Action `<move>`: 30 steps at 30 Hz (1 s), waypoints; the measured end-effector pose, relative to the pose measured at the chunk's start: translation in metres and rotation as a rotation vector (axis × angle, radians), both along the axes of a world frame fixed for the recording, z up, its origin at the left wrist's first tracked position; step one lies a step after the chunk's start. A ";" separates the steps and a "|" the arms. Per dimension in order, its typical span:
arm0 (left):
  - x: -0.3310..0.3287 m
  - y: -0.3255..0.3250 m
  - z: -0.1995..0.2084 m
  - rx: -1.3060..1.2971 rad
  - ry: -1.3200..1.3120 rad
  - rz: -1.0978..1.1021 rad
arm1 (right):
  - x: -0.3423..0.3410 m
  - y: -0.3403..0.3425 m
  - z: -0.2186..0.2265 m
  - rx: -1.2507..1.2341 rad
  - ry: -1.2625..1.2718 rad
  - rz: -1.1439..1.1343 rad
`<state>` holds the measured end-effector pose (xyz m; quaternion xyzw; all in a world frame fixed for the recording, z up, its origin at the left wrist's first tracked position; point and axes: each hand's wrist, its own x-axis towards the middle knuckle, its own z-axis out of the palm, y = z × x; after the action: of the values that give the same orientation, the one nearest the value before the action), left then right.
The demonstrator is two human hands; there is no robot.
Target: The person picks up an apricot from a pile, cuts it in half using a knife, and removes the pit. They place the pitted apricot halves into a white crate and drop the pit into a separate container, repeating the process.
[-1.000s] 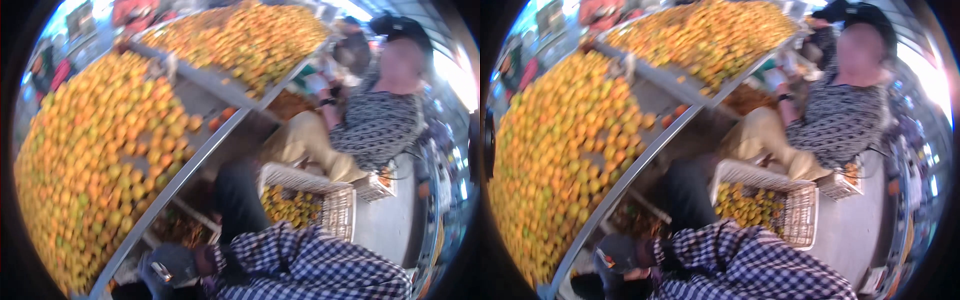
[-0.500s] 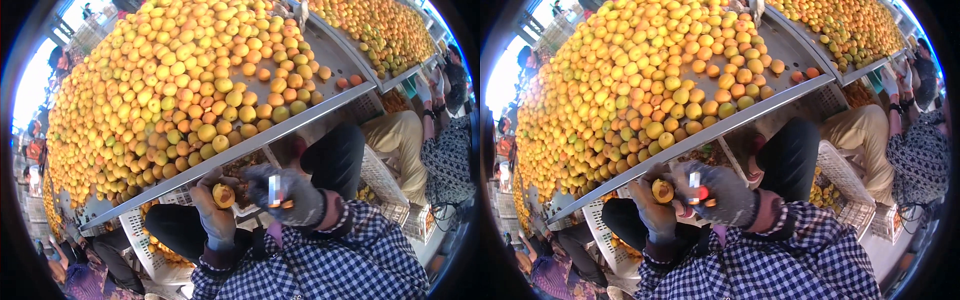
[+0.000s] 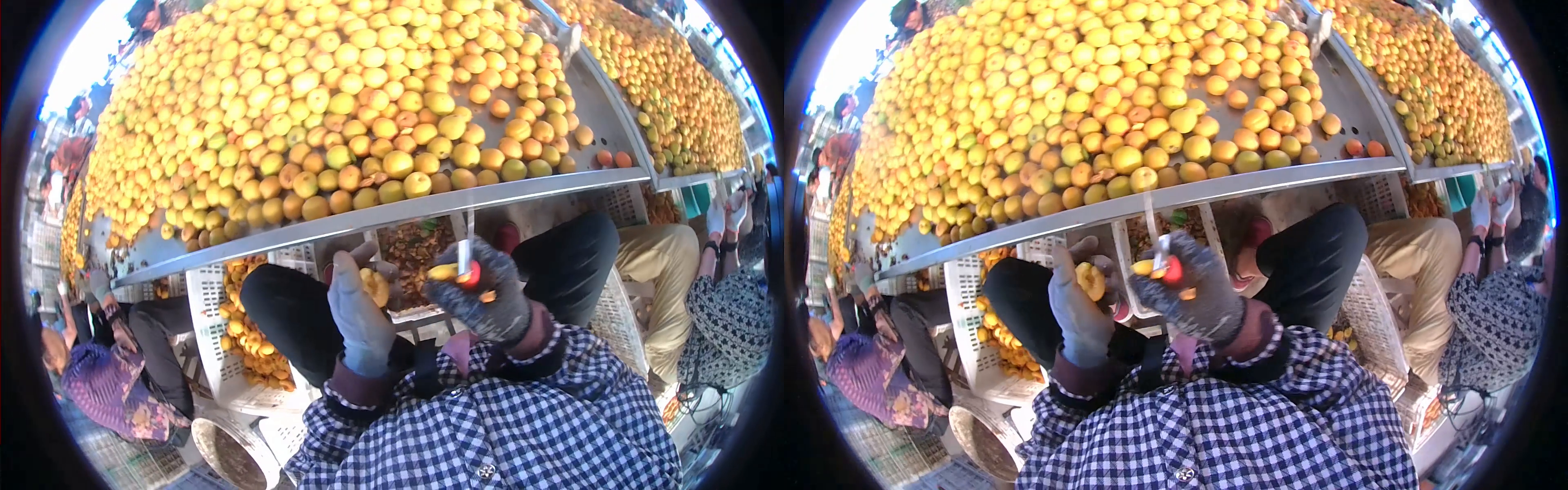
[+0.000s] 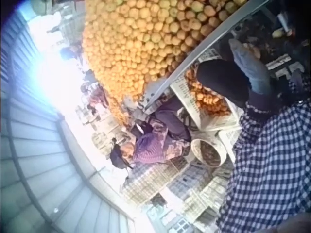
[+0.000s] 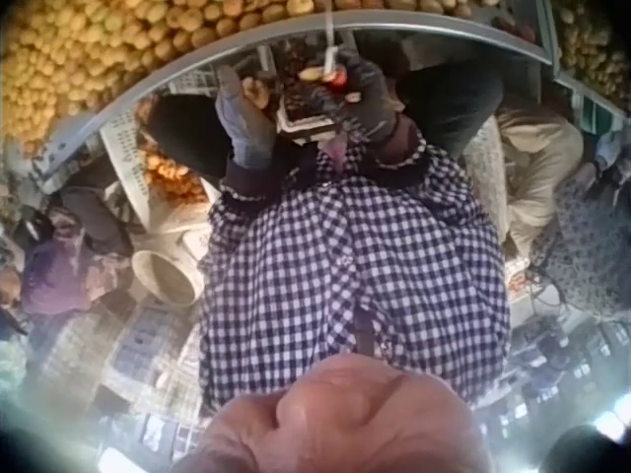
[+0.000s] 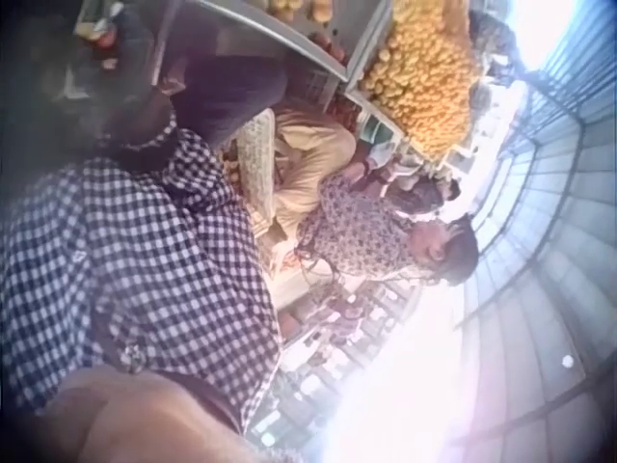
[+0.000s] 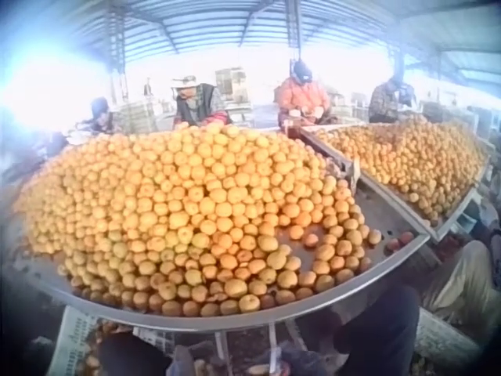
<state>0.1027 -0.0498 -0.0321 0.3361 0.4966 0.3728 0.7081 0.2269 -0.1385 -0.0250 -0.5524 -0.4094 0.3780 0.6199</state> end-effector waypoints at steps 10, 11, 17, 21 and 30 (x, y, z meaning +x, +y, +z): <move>-0.116 0.011 0.037 0.151 -0.047 0.125 | 0.013 -0.002 0.012 -0.298 -0.331 0.028; -0.129 0.012 0.032 0.187 0.024 0.243 | 0.013 -0.006 0.016 -0.353 -0.124 0.070; -0.279 0.033 -0.047 0.803 0.850 0.011 | 0.015 -0.017 0.009 -0.136 -0.199 -0.016; -0.239 0.055 -0.025 0.590 0.772 -0.078 | 0.056 -0.009 0.012 0.012 0.251 -0.230; -0.005 0.126 0.047 0.994 0.713 -0.411 | 0.157 0.022 -0.007 -0.140 0.081 -0.657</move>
<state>0.0974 0.0758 0.0145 0.8155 0.3951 0.2807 0.3163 0.3843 -0.1166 -0.0325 -0.6805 -0.1576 0.2069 0.6851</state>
